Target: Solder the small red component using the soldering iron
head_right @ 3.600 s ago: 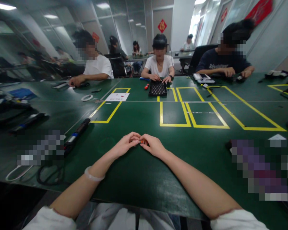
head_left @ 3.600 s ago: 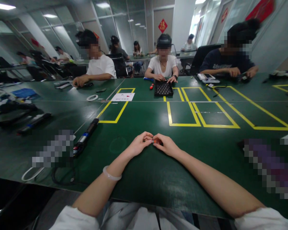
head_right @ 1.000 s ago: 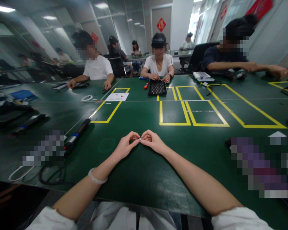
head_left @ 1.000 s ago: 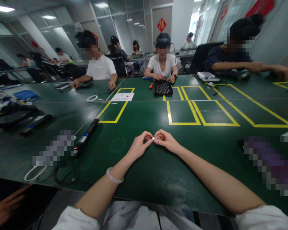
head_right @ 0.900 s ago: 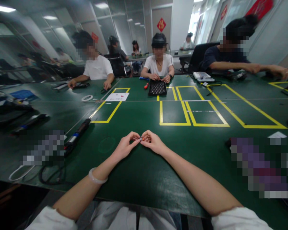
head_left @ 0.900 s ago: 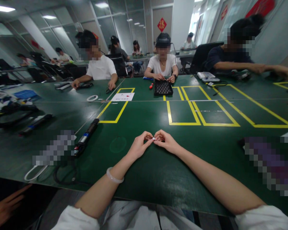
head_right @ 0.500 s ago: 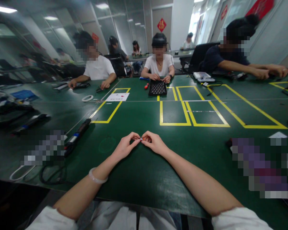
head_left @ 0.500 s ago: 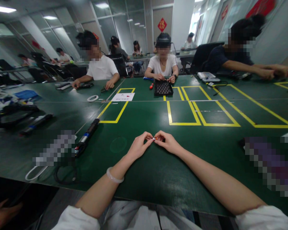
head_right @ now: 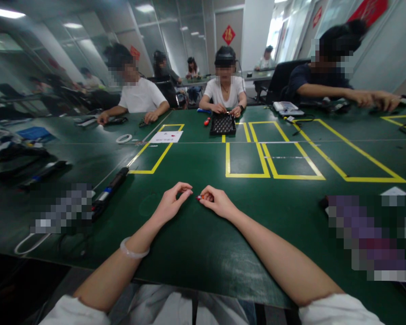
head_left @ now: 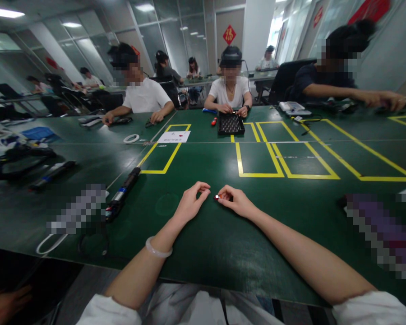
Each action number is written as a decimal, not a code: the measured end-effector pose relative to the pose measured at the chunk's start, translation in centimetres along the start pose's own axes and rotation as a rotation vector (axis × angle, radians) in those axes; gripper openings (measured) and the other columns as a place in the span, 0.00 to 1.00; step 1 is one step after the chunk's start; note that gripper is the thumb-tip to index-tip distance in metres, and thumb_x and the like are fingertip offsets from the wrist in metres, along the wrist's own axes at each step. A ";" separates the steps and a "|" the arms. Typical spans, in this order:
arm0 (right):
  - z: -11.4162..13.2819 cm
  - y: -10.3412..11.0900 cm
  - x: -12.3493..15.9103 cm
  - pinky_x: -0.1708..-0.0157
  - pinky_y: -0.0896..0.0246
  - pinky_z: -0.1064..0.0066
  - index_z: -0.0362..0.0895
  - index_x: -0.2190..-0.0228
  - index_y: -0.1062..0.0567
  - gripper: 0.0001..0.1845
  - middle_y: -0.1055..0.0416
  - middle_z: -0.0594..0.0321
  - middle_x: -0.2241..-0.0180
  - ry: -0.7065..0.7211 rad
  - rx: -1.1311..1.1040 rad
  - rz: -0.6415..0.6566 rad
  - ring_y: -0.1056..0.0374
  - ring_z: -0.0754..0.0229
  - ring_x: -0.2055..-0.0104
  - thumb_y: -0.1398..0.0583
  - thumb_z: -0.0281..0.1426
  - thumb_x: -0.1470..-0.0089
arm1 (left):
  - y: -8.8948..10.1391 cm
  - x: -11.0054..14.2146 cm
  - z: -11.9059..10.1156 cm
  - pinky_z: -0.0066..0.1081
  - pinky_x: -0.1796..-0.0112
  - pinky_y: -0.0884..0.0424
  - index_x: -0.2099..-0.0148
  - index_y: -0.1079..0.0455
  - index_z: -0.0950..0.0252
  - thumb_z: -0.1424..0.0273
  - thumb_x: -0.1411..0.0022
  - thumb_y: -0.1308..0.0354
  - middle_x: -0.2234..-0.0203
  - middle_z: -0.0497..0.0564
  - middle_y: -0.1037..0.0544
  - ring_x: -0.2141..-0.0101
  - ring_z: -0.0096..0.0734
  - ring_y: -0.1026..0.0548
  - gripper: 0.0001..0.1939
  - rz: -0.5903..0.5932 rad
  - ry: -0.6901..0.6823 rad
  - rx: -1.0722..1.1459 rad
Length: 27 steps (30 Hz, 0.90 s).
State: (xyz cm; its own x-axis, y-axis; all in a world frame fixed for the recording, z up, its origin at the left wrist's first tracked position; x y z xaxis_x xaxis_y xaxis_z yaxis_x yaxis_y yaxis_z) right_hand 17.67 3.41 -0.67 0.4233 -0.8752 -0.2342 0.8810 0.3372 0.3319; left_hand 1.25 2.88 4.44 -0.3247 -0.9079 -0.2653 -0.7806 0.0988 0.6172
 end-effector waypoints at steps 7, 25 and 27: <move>0.1 0.0 0.1 0.70 0.40 0.72 0.43 0.64 0.29 0.11 0.32 0.66 0.73 -0.009 -0.014 -0.001 0.36 0.64 0.72 0.39 0.37 0.46 | 1.5 -0.2 0.7 0.33 0.57 0.31 0.54 0.31 0.63 0.60 0.36 0.50 0.61 0.52 0.22 0.59 0.34 0.25 0.14 -0.057 0.036 0.008; 0.1 -0.1 0.0 0.69 0.40 0.71 0.43 0.65 0.29 0.11 0.31 0.65 0.72 -0.015 -0.051 0.010 0.36 0.64 0.71 0.39 0.37 0.46 | 18.4 7.9 12.8 0.47 0.49 0.35 0.42 0.41 0.64 0.54 0.39 0.53 0.45 0.58 0.33 0.46 0.52 0.34 0.28 -0.204 0.339 -0.952; 0.1 -0.1 0.0 0.69 0.40 0.71 0.43 0.65 0.30 0.11 0.32 0.65 0.72 -0.015 -0.045 0.011 0.36 0.64 0.71 0.39 0.37 0.46 | 20.9 9.5 15.4 0.49 0.50 0.34 0.42 0.43 0.62 0.52 0.40 0.52 0.44 0.56 0.34 0.47 0.53 0.33 0.29 -0.198 0.488 -1.034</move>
State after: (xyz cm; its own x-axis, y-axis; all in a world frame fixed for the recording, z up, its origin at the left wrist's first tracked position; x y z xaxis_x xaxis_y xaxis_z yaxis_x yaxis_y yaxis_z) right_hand 17.56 3.34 -0.65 0.4297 -0.8765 -0.2170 0.8853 0.3617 0.2923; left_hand -26.35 2.55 3.41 0.1703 -0.9532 -0.2498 0.0876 -0.2379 0.9673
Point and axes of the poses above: each hand's wrist, its own x-axis away from the middle knuckle, its own y-axis out of the back of the hand, z = x × y, the point moved 6 cm from there along -x, towards the middle knuckle
